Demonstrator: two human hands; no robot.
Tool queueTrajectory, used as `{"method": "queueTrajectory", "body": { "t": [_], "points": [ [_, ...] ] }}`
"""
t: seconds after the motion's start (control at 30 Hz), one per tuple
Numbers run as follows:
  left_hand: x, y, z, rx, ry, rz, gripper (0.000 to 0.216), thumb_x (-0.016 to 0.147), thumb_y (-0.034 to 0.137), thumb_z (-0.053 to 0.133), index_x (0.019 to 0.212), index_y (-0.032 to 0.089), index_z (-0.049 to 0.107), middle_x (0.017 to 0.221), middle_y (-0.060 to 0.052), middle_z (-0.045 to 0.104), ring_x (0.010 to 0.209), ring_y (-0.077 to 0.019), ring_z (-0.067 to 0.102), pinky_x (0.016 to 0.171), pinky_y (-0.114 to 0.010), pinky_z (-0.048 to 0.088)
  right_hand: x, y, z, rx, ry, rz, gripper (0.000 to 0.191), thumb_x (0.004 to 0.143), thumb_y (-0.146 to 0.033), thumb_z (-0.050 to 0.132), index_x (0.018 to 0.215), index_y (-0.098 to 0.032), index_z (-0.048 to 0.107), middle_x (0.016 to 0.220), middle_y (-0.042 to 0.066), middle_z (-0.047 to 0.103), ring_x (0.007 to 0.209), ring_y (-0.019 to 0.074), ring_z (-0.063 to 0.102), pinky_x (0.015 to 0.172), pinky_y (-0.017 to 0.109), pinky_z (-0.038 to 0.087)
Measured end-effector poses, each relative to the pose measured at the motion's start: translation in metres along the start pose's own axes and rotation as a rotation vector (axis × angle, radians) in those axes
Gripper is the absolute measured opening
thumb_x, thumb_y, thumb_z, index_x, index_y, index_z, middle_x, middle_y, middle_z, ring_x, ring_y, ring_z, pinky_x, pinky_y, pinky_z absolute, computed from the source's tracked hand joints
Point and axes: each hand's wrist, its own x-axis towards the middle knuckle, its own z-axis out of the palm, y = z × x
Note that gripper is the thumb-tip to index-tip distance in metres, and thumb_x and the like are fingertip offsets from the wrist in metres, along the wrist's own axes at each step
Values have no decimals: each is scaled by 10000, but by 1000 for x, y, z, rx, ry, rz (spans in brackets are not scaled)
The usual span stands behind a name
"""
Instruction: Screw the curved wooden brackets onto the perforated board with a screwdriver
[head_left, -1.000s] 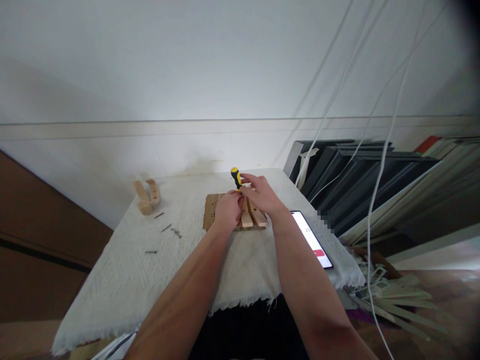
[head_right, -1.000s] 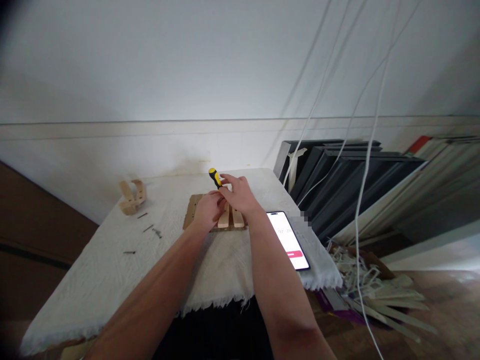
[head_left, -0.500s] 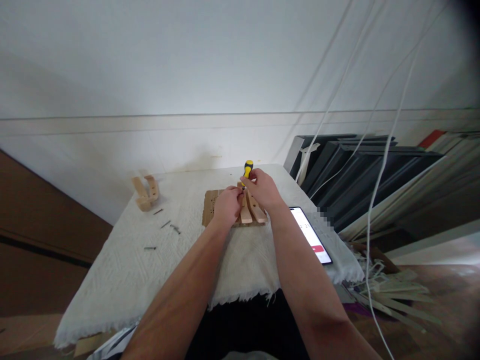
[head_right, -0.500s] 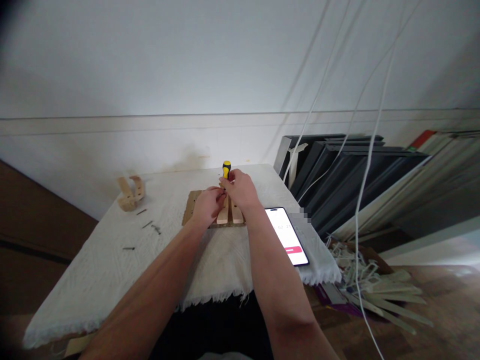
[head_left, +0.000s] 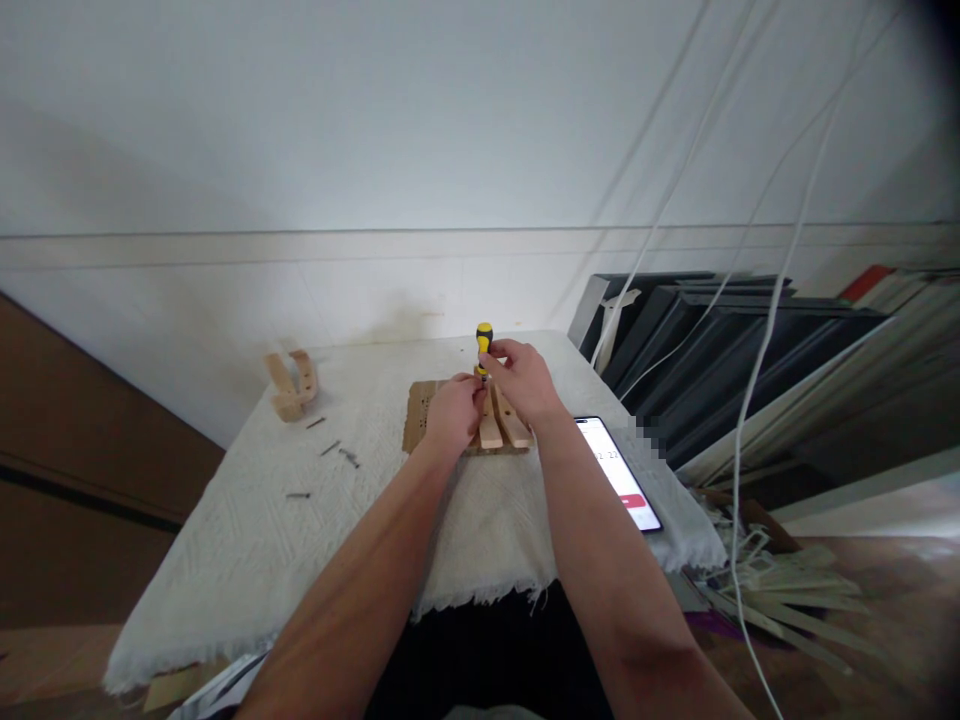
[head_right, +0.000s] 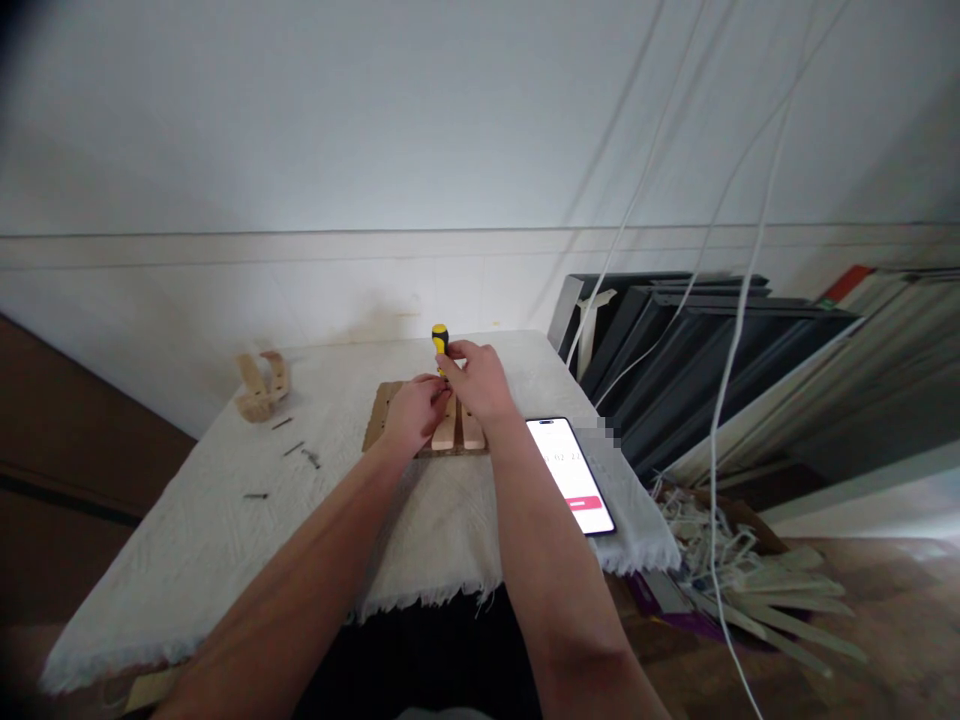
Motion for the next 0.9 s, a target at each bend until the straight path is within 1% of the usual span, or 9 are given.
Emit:
{"method": "queueTrajectory", "body": {
  "t": [0.1, 0.13, 0.23, 0.3, 0.43, 0.57, 0.7, 0.8, 0.9],
  "points": [
    [0, 1, -1, 22, 3, -1, 297, 933, 255, 417, 986, 194, 703, 1077, -69, 679, 931, -181, 641, 834, -255, 468, 1, 4, 2, -38, 68, 73, 235, 776, -429, 628, 791, -195, 641, 830, 52, 681, 729, 187, 571, 725, 339, 445],
    [0, 1, -1, 27, 3, -3, 300, 936, 260, 415, 979, 195, 704, 1074, -69, 679, 924, -181, 642, 828, -256, 469, 1, 6, 2, -32, 97, 101, 246, 772, -439, 629, 803, -195, 628, 814, 47, 672, 702, 181, 563, 714, 338, 446],
    [0, 1, -1, 30, 4, -7, 299, 938, 267, 417, 984, 203, 706, 1083, -67, 677, 919, -177, 642, 831, -253, 469, 1, 7, 3, 43, 111, 105, 347, 767, -409, 632, 1041, -200, 598, 840, 29, 677, 689, 175, 566, 711, 335, 457],
    [0, 1, -1, 24, 5, 1, 300, 938, 263, 417, 987, 201, 707, 1081, -66, 679, 927, -176, 642, 839, -249, 467, 0, 6, 2, 46, 86, 52, 364, 783, -371, 605, 1105, -201, 592, 885, 41, 687, 750, 191, 579, 745, 347, 462],
    [0, 1, -3, 13, 4, 9, 294, 937, 258, 422, 970, 193, 707, 1064, -63, 682, 949, -171, 637, 852, -238, 462, 0, 3, -3, 29, 58, 3, 218, 810, -318, 540, 916, -188, 679, 943, 70, 699, 896, 227, 581, 837, 377, 448],
    [1, -1, -2, 9, 5, 6, 281, 930, 246, 433, 977, 195, 705, 1079, -65, 679, 956, -168, 635, 860, -240, 462, 1, 2, -7, 153, -67, 11, 206, 810, -333, 549, 856, -187, 687, 841, 36, 699, 769, 183, 600, 770, 331, 457],
    [1, -2, 0, 5, 6, 0, 268, 919, 239, 448, 956, 196, 710, 1071, -62, 683, 949, -173, 638, 869, -249, 462, 1, 2, -4, 33, 5, 43, 227, 733, -395, 657, 814, -185, 628, 829, 33, 672, 707, 165, 570, 697, 310, 447],
    [1, -1, -1, -6, 9, 0, 265, 913, 237, 453, 954, 191, 710, 1076, -64, 682, 945, -177, 641, 875, -254, 462, 1, 3, 0, -8, 57, 85, 281, 709, -430, 684, 815, -185, 593, 822, 37, 658, 702, 169, 565, 686, 314, 446],
    [0, 0, -2, -13, 9, 9, 271, 916, 236, 448, 950, 181, 711, 1067, -69, 685, 952, -177, 640, 884, -251, 457, 0, 2, -1, -27, 39, 8, 271, 754, -414, 643, 897, -185, 613, 873, 56, 667, 772, 193, 572, 731, 336, 450]
  ]
}}
